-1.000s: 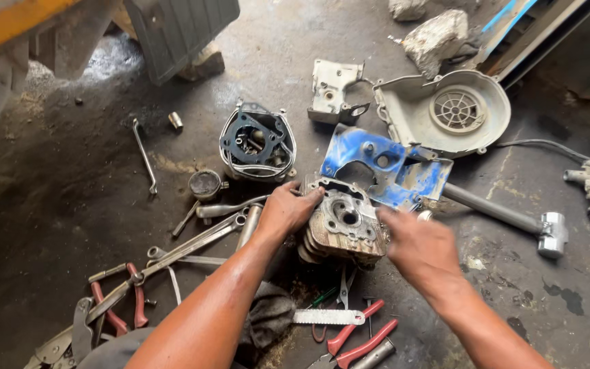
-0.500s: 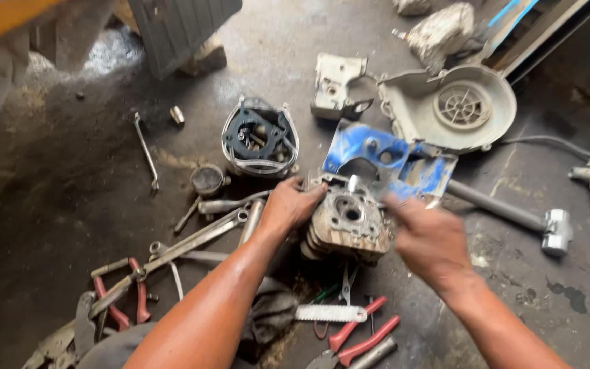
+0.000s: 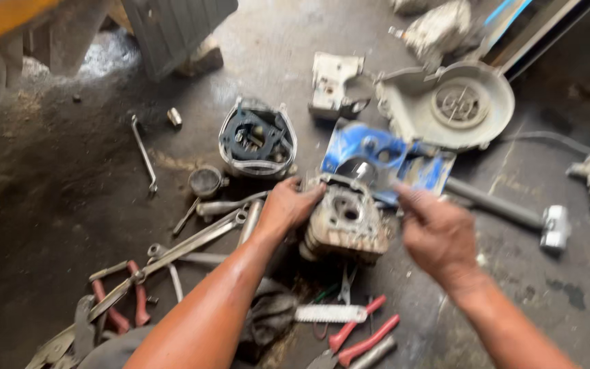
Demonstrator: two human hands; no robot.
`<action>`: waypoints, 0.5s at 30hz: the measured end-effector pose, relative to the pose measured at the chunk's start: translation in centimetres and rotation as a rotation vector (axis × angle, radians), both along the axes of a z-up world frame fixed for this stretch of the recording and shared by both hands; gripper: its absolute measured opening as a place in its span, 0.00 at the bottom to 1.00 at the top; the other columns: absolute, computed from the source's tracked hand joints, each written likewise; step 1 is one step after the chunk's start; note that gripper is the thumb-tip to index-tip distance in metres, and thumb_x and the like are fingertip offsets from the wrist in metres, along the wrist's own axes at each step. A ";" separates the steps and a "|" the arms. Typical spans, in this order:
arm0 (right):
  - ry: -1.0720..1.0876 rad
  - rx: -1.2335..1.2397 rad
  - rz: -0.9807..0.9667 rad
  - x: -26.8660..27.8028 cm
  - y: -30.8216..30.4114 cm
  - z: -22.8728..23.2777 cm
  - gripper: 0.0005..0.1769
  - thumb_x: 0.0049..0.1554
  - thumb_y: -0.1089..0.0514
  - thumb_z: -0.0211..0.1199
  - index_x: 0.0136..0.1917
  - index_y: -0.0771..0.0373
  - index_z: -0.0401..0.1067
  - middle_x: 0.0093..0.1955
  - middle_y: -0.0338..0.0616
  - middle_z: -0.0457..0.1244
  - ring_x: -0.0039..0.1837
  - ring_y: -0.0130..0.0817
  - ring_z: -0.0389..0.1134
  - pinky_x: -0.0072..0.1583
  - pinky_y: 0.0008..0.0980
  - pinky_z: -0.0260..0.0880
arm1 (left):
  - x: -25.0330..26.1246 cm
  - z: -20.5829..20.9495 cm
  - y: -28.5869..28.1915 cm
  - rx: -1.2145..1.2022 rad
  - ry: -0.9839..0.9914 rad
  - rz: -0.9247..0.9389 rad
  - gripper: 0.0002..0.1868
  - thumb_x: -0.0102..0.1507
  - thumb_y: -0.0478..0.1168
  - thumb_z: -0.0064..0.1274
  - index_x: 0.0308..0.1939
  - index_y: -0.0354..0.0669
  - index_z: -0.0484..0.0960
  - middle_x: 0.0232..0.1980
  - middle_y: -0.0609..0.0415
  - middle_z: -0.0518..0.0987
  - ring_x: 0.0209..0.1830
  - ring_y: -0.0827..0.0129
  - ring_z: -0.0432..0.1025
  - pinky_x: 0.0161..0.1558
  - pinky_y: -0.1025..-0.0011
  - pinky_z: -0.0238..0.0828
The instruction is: The person sits on the floor of a workshop and uses a metal file to scrape and clean the internal surfaces of a disassembled engine cylinder block. They rotate the block to access different areas and occasionally wipe the surface with a rag.
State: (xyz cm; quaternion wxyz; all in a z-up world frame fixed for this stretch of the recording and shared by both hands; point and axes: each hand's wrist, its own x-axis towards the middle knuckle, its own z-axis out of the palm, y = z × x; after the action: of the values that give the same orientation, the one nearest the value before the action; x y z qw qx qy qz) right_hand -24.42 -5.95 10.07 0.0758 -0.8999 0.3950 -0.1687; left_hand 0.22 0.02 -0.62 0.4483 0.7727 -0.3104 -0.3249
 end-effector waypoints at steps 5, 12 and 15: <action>0.196 0.000 0.034 1.4 -0.4 0.6 0.22 0.52 0.58 0.58 0.60 0.47 0.78 0.45 0.48 0.71 0.47 0.48 0.74 0.48 0.45 0.73 | 0.1 0.4 -0.4 -0.003 0.045 -0.041 0.46 0.52 0.63 0.61 0.62 0.29 0.76 0.53 0.33 0.83 0.55 0.54 0.80 0.56 0.66 0.73; 0.234 0.101 -0.008 0.7 -0.3 0.2 0.22 0.57 0.59 0.51 0.60 0.47 0.77 0.53 0.45 0.71 0.52 0.46 0.74 0.57 0.45 0.73 | -0.3 0.9 0.2 0.079 0.028 0.006 0.48 0.51 0.63 0.64 0.64 0.30 0.75 0.55 0.32 0.81 0.58 0.54 0.78 0.58 0.66 0.72; 0.045 0.159 -0.032 0.3 0.6 -0.3 0.18 0.59 0.56 0.51 0.59 0.48 0.78 0.52 0.44 0.72 0.50 0.45 0.75 0.54 0.43 0.75 | -0.3 0.2 0.3 0.028 -0.017 -0.005 0.47 0.53 0.63 0.62 0.64 0.29 0.76 0.56 0.31 0.81 0.58 0.53 0.78 0.59 0.66 0.72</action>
State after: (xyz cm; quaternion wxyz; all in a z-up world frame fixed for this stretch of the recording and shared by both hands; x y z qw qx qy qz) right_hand -24.08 -5.39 9.81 0.1352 -0.8883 0.4229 -0.1176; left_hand -0.10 0.34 -0.41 0.4339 0.7810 -0.3114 -0.3239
